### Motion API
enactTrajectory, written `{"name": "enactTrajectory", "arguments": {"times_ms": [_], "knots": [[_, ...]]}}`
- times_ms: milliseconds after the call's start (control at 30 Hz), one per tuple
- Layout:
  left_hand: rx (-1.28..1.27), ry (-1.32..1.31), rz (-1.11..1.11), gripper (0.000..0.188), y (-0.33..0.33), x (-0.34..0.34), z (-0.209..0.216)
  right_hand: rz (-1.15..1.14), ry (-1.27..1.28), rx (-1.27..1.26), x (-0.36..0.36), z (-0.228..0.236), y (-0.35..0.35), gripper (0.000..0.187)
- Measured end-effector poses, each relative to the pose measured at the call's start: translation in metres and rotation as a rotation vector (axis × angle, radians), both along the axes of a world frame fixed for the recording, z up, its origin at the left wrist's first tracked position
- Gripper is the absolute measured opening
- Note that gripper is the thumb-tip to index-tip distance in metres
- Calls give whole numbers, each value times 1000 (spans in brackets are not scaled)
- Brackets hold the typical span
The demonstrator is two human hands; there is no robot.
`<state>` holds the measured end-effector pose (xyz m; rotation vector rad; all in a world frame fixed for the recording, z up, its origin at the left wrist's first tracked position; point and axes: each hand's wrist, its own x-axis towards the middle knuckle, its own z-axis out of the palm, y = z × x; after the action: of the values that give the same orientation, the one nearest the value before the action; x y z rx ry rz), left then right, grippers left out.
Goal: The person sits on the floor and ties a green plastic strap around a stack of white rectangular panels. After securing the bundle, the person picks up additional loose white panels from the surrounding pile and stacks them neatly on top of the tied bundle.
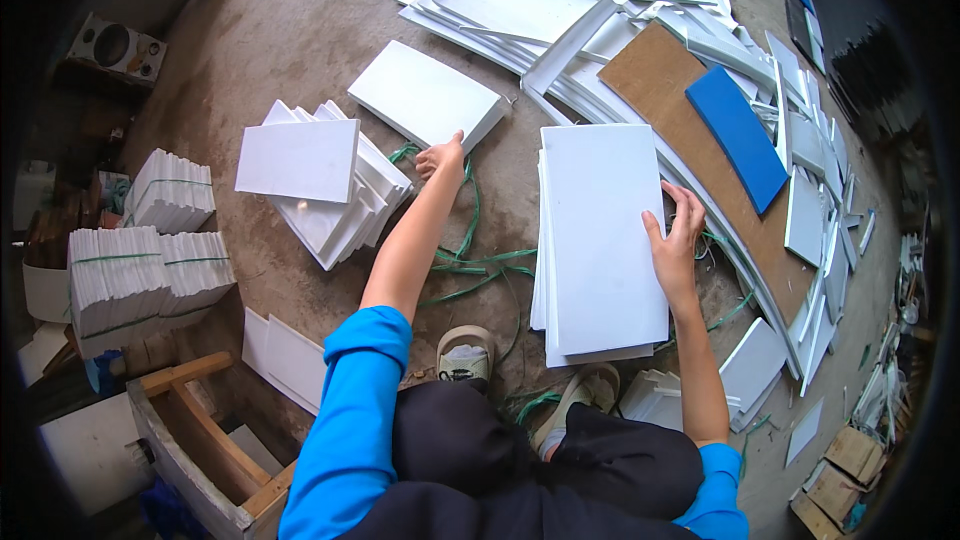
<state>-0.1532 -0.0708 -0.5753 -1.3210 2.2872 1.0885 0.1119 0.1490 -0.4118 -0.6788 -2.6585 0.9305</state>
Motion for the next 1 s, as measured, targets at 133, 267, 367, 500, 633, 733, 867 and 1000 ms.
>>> {"name": "enactTrajectory", "arguments": {"times_ms": [133,267,367,500,633,733,867,1000], "knots": [[-159,2,142,93,16,-6,-3,49,23,56,-11,-1,-11,43],[-129,5,201,88,19,-11,-1,65,45,86,-15,-2,-19,40],[-86,-25,213,87,18,-9,9,60,51,128,-14,-4,-20,38],[81,-3,153,81,18,-6,28,53,56,171,-12,-8,-21,36],[420,310,83,74,6,-4,43,67,68,178,-13,-6,-24,35],[705,556,0,56,-7,7,60,97,120,143,-15,-7,-21,36],[1093,701,-221,44,4,73,121,156,228,-189,-25,7,8,42],[1132,753,-523,44,18,151,186,248,329,-1000,-48,65,15,62]]}}
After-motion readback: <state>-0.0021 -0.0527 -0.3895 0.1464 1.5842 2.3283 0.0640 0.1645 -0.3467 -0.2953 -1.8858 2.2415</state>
